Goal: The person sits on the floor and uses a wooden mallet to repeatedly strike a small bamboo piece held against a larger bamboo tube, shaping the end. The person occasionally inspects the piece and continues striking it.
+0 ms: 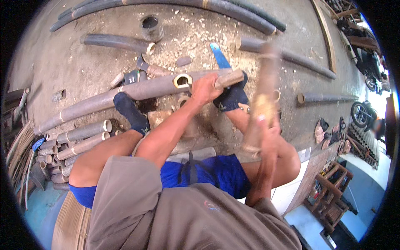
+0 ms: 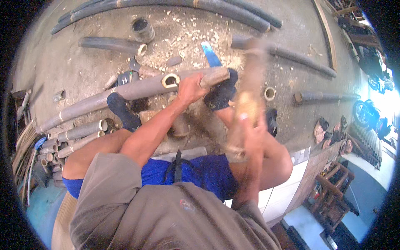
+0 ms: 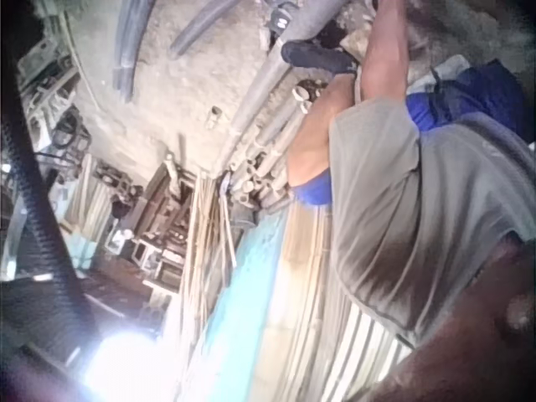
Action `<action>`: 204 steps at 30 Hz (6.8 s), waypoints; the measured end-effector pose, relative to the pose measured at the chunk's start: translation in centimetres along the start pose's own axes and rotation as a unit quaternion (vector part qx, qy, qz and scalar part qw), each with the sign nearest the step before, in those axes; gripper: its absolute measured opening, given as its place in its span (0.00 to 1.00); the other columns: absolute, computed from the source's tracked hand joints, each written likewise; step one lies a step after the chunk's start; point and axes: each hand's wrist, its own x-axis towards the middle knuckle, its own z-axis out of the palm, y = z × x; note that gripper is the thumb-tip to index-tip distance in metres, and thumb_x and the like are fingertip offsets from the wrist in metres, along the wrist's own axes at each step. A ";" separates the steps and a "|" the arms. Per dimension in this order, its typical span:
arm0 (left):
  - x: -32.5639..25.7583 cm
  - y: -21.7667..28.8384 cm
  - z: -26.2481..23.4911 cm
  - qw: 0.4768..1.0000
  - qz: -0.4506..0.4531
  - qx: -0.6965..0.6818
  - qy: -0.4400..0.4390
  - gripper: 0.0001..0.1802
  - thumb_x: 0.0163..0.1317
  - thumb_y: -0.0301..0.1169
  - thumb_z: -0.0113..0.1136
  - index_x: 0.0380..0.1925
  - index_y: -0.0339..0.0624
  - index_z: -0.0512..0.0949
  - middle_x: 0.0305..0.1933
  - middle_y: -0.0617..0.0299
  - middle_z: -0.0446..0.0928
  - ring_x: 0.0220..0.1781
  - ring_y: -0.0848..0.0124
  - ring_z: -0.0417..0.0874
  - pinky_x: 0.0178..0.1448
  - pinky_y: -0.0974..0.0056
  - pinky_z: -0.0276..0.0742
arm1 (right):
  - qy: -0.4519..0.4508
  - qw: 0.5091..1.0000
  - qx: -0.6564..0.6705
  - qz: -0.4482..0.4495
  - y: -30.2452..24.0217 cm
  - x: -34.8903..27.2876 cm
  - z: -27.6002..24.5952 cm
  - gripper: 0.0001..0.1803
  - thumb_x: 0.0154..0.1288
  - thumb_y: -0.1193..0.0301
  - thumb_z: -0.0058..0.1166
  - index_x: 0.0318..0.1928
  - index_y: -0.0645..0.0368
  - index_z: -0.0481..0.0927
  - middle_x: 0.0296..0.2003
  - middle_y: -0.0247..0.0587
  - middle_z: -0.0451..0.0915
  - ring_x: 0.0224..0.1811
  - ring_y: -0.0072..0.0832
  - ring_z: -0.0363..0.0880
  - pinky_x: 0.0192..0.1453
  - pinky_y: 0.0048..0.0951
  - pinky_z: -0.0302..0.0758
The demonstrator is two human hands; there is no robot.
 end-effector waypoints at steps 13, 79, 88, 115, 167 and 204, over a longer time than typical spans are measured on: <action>0.0 -0.1 -0.2 0.999 0.018 0.035 0.015 0.21 0.53 0.45 0.72 0.43 0.48 0.84 0.49 0.53 0.85 0.48 0.46 0.88 0.51 0.44 0.84 | -0.081 0.978 0.191 -0.016 -0.8 0.6 -2.4 0.38 0.75 0.66 0.61 0.79 0.66 0.61 0.64 0.51 0.79 0.64 0.38 0.79 0.69 0.34 0.75; -0.2 1.7 -4.6 0.974 -0.134 -0.067 0.171 0.26 0.56 0.42 0.72 0.52 0.44 0.80 0.54 0.50 0.83 0.51 0.51 0.87 0.54 0.48 0.83 | 0.010 0.950 0.282 0.131 2.9 0.3 2.5 0.35 0.76 0.60 0.59 0.77 0.60 0.67 0.60 0.49 0.79 0.58 0.36 0.82 0.62 0.37 0.80; 3.9 -12.8 -18.8 0.929 -0.150 0.290 0.172 0.28 0.58 0.40 0.72 0.57 0.48 0.77 0.56 0.49 0.79 0.61 0.47 0.82 0.64 0.41 0.76 | 0.177 0.958 -0.225 0.026 5.6 17.9 0.1 0.60 0.64 0.43 0.64 0.85 0.58 0.49 0.68 0.72 0.74 0.69 0.62 0.77 0.71 0.51 0.73; -1.9 -11.4 -15.7 0.947 -0.015 0.256 -0.196 0.52 0.45 0.59 0.80 0.69 0.49 0.73 0.62 0.42 0.81 0.67 0.45 0.80 0.68 0.39 0.74 | -0.168 0.914 -0.367 0.042 13.2 -4.6 23.4 0.48 0.58 0.38 0.68 0.62 0.67 0.73 0.59 0.69 0.77 0.63 0.64 0.78 0.64 0.59 0.77; -5.5 -12.4 -12.1 0.953 0.065 0.296 -0.022 0.54 0.44 0.65 0.77 0.64 0.40 0.75 0.52 0.56 0.77 0.57 0.58 0.78 0.64 0.53 0.73 | -0.387 0.836 0.296 0.253 -11.8 23.8 38.7 0.23 0.78 0.51 0.53 0.55 0.58 0.75 0.30 0.41 0.79 0.26 0.31 0.81 0.29 0.37 0.82; -2.2 -8.1 -8.8 0.970 -0.062 0.233 0.001 0.49 0.30 0.71 0.80 0.43 0.41 0.83 0.41 0.51 0.86 0.50 0.54 0.87 0.60 0.52 0.77 | -0.186 0.935 0.167 0.251 6.6 0.4 24.8 0.12 0.66 0.74 0.56 0.49 0.54 0.75 0.25 0.34 0.77 0.25 0.24 0.80 0.24 0.33 0.77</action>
